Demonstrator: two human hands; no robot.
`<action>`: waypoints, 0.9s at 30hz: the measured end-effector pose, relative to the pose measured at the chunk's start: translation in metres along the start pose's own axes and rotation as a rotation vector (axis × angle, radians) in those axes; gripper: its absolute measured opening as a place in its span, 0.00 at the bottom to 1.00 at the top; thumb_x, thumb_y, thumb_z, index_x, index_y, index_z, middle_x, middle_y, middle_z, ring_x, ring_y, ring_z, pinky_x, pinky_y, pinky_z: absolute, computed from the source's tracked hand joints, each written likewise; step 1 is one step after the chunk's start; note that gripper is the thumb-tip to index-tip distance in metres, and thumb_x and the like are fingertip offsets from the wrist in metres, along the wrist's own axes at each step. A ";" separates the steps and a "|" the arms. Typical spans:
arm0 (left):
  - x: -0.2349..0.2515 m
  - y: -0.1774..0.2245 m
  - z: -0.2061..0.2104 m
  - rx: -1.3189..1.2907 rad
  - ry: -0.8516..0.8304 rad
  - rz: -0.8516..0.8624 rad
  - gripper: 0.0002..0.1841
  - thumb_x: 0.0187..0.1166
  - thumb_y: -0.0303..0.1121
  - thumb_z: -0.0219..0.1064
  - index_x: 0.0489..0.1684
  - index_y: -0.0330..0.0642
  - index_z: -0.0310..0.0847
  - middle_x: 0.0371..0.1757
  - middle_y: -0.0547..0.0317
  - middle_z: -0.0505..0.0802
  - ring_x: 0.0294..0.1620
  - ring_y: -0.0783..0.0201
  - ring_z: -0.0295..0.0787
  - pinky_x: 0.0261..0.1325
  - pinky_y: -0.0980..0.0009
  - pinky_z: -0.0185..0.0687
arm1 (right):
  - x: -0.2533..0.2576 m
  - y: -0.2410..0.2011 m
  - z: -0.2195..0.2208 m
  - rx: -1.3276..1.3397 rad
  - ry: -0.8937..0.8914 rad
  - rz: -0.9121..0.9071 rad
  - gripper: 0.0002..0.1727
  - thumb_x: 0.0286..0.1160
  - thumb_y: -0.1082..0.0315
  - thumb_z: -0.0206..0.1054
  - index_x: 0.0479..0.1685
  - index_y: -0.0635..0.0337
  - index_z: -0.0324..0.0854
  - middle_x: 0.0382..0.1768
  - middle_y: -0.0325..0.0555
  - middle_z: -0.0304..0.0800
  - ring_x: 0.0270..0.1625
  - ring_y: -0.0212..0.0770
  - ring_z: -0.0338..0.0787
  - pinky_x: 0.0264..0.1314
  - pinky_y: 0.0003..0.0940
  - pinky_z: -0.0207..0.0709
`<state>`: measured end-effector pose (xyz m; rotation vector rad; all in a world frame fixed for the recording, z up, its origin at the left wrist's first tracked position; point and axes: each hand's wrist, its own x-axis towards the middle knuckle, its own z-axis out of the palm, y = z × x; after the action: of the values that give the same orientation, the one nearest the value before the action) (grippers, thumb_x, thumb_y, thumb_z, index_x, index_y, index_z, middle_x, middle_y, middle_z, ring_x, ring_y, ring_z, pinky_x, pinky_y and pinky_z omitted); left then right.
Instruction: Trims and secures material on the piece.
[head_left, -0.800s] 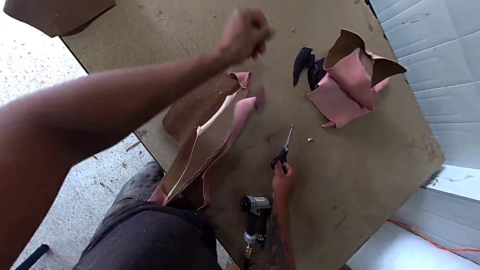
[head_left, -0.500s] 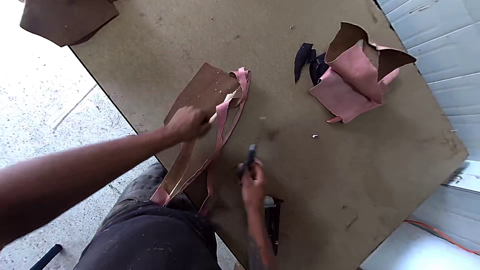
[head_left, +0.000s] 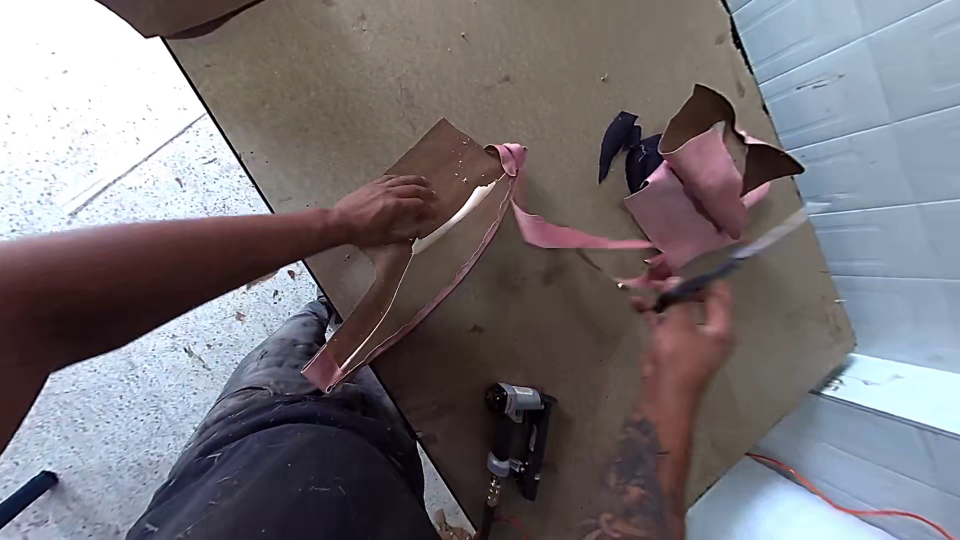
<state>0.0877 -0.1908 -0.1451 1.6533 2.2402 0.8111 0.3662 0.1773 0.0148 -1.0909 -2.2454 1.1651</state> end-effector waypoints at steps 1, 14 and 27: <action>0.000 -0.004 0.003 0.027 -0.066 0.038 0.27 0.78 0.54 0.65 0.77 0.60 0.81 0.88 0.62 0.75 0.94 0.53 0.57 0.95 0.50 0.52 | 0.012 -0.009 -0.017 -0.121 0.087 0.001 0.27 0.83 0.54 0.67 0.74 0.60 0.74 0.78 0.52 0.72 0.58 0.44 0.91 0.56 0.46 0.92; -0.074 0.033 0.024 0.296 -0.016 -0.781 0.54 0.65 0.85 0.48 0.97 0.73 0.45 0.99 0.52 0.41 0.99 0.41 0.29 0.92 0.30 0.33 | -0.205 -0.028 0.184 0.505 -0.499 0.273 0.15 0.87 0.62 0.63 0.65 0.56 0.84 0.54 0.53 0.92 0.47 0.53 0.94 0.50 0.50 0.92; -0.140 0.064 0.015 0.072 -0.007 -0.309 0.19 0.78 0.56 0.69 0.63 0.66 0.89 0.72 0.65 0.85 0.75 0.56 0.77 0.71 0.49 0.75 | -0.293 0.016 0.185 0.552 -0.824 0.783 0.26 0.84 0.47 0.64 0.42 0.68 0.84 0.33 0.51 0.88 0.23 0.38 0.84 0.22 0.32 0.82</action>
<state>0.1927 -0.3040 -0.1391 1.2855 2.4611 0.6526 0.4395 -0.1411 -0.1016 -1.4401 -1.7070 2.7644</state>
